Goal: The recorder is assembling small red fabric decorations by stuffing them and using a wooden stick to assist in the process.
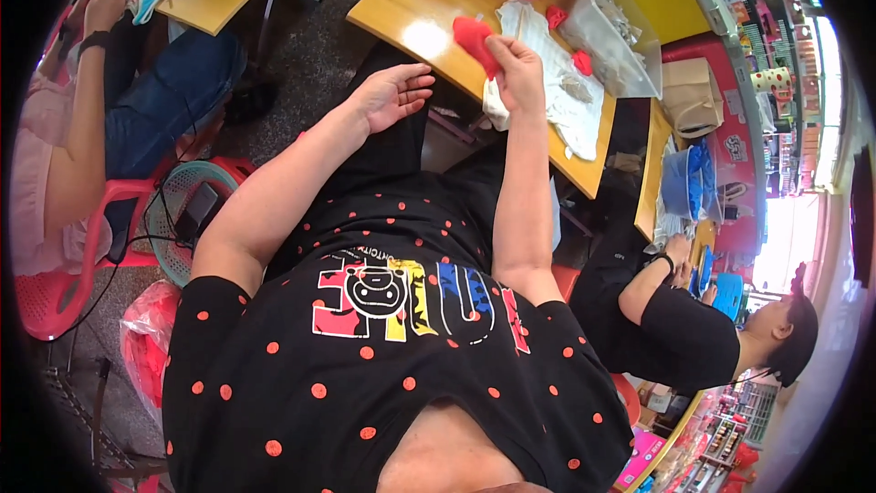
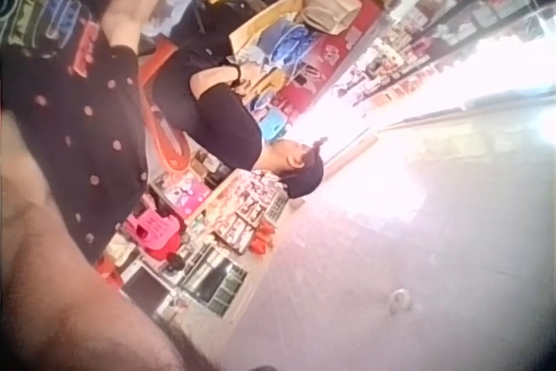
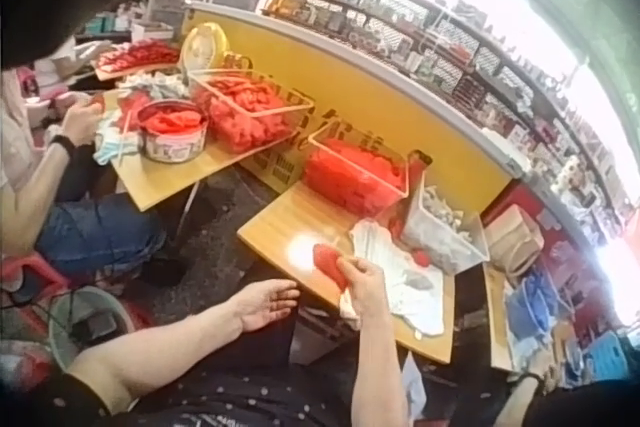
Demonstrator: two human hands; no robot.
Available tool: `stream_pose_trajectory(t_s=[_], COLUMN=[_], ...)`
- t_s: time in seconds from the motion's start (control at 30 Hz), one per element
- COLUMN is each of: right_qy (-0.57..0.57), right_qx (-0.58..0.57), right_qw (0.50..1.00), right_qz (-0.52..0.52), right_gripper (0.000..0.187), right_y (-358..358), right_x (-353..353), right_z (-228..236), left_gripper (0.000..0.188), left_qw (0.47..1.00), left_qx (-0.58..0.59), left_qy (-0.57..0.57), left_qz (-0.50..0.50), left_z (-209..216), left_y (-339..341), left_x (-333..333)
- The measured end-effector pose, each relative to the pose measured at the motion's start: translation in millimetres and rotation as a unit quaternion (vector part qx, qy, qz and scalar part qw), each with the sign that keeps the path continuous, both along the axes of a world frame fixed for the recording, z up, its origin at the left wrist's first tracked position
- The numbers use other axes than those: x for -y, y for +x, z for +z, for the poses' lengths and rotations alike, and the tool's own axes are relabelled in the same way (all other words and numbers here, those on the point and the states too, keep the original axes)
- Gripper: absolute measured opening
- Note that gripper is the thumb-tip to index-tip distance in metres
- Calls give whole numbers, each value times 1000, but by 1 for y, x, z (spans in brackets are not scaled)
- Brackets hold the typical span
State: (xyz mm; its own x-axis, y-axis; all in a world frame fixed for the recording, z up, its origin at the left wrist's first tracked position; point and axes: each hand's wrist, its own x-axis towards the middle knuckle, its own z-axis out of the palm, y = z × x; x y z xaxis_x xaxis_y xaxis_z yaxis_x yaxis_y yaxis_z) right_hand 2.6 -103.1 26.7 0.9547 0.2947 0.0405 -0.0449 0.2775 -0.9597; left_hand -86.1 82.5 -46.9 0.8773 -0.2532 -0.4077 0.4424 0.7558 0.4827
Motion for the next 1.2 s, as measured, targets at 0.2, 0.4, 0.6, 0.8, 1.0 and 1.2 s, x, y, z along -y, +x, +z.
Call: stream_pose_trajectory(t_s=[0.2,0.4,0.6,0.8,1.0,1.2], right_qy=[-471,-311,-286,-400,-345,-513], right_qx=[285,122,280,365,206,251], right_qw=[825,943,913,819,911,811], right_qz=[-133,-1,81,189,88,-126], right_gripper=[18,19,31,35,18,19], right_y=[-8,-57,-60,-78,-51,-24], right_x=[0,-12,9,0,17,4], right_z=[-14,6,23,38,28,-4], left_gripper=[25,25,26,26,33,27], left_qw=[999,996,977,982,976,986], left_qx=[13,59,119,108,86,25], left_qy=[15,-66,-130,-32,-90,43], left_qz=[-48,3,-123,-153,-180,-162], left_z=[-12,16,1,13,15,-1], left_y=[0,-9,-4,-15,-10,-10], left_x=[-1,10,4,9,8,7])
